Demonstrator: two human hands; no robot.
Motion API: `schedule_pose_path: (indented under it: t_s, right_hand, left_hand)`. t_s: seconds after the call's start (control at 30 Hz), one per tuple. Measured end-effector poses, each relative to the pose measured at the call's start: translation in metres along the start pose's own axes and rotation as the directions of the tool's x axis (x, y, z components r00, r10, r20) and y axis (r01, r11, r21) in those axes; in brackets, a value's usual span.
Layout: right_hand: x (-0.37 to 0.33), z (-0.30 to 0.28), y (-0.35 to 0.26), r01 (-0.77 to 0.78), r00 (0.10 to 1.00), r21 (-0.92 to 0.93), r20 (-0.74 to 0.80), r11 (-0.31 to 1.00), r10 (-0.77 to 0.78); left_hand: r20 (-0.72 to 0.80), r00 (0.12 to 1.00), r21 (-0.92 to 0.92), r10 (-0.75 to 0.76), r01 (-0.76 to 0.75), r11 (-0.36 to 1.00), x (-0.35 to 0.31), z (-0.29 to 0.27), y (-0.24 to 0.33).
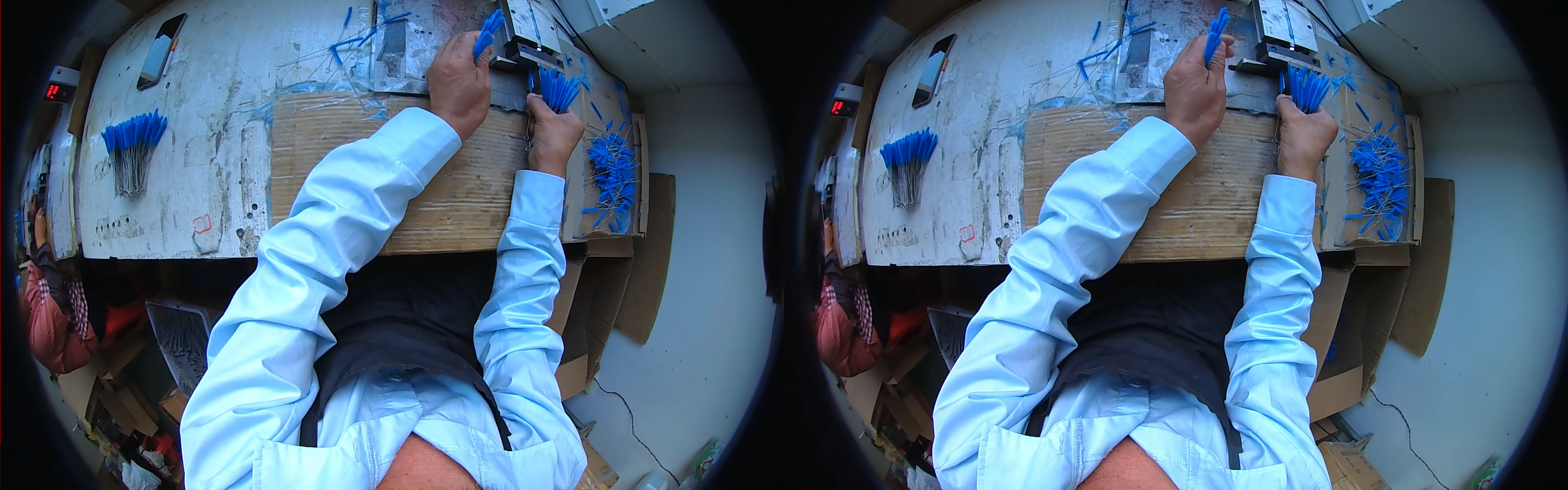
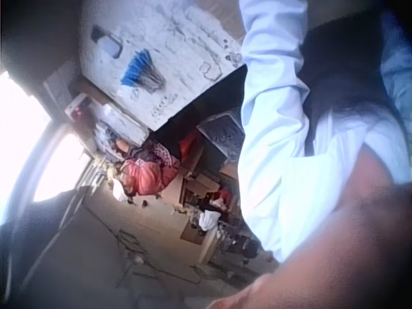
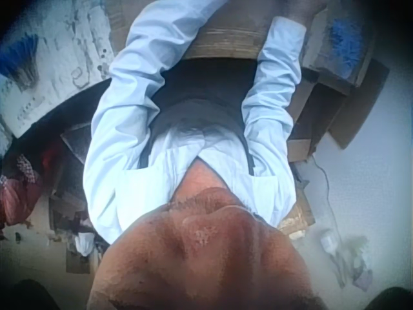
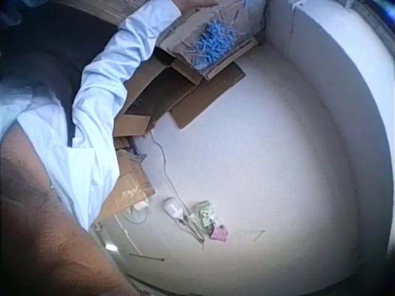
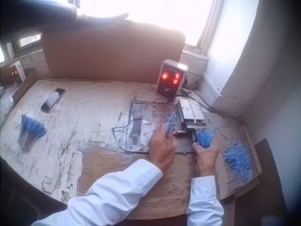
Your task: Gathering and bundling blue bristles and placing them into a machine fixture at a manufacturing station.
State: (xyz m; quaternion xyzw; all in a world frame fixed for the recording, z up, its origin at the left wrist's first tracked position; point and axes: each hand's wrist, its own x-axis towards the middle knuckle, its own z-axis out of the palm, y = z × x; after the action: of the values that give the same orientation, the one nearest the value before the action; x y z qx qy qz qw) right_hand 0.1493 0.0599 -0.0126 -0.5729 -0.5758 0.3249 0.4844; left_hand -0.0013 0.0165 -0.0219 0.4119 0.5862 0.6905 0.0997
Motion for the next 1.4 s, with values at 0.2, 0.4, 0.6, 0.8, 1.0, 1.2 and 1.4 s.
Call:
schedule_pose_path:
  t_s: [0.2,0.4,0.6,0.8,1.0,1.2,1.4]
  right_hand:
    - [-0.002,-0.001,0.0,0.008,1.0,-0.06,0.005,0.998,-0.008]
    - [-0.002,0.002,0.002,0.132,0.991,-0.075,-0.007,0.988,-0.133]
    - [-0.005,0.003,-0.001,0.109,0.993,-0.128,-0.027,0.986,-0.113]
    - [-0.002,0.004,-0.001,0.129,0.99,-0.184,-0.037,0.974,-0.138]
    - [-0.003,0.003,0.0,0.068,0.996,0.053,-0.054,0.996,-0.065]
    - [-0.011,-0.002,-0.009,-0.072,0.997,0.232,0.017,0.97,0.07]
    - [-0.017,-0.005,-0.015,-0.087,0.996,0.309,0.031,0.947,0.082]
  left_hand:
    - [0.003,0.964,0.323,0.267,-0.254,0.912,-0.003,0.001,0.0]
    - [-0.01,0.963,0.372,0.271,-0.248,0.894,-0.002,-0.001,-0.003]
    - [-0.011,0.957,0.353,0.289,-0.266,0.897,-0.001,0.0,-0.006]
    - [-0.013,0.947,0.353,0.322,-0.297,0.887,-0.002,0.002,-0.007]
    - [0.222,0.96,0.478,0.173,-0.262,0.838,-0.01,-0.002,0.002]
    - [0.354,0.915,0.519,0.193,-0.364,0.773,-0.012,0.001,0.004]
    - [0.383,0.903,0.485,0.194,-0.375,0.79,-0.011,0.001,0.002]
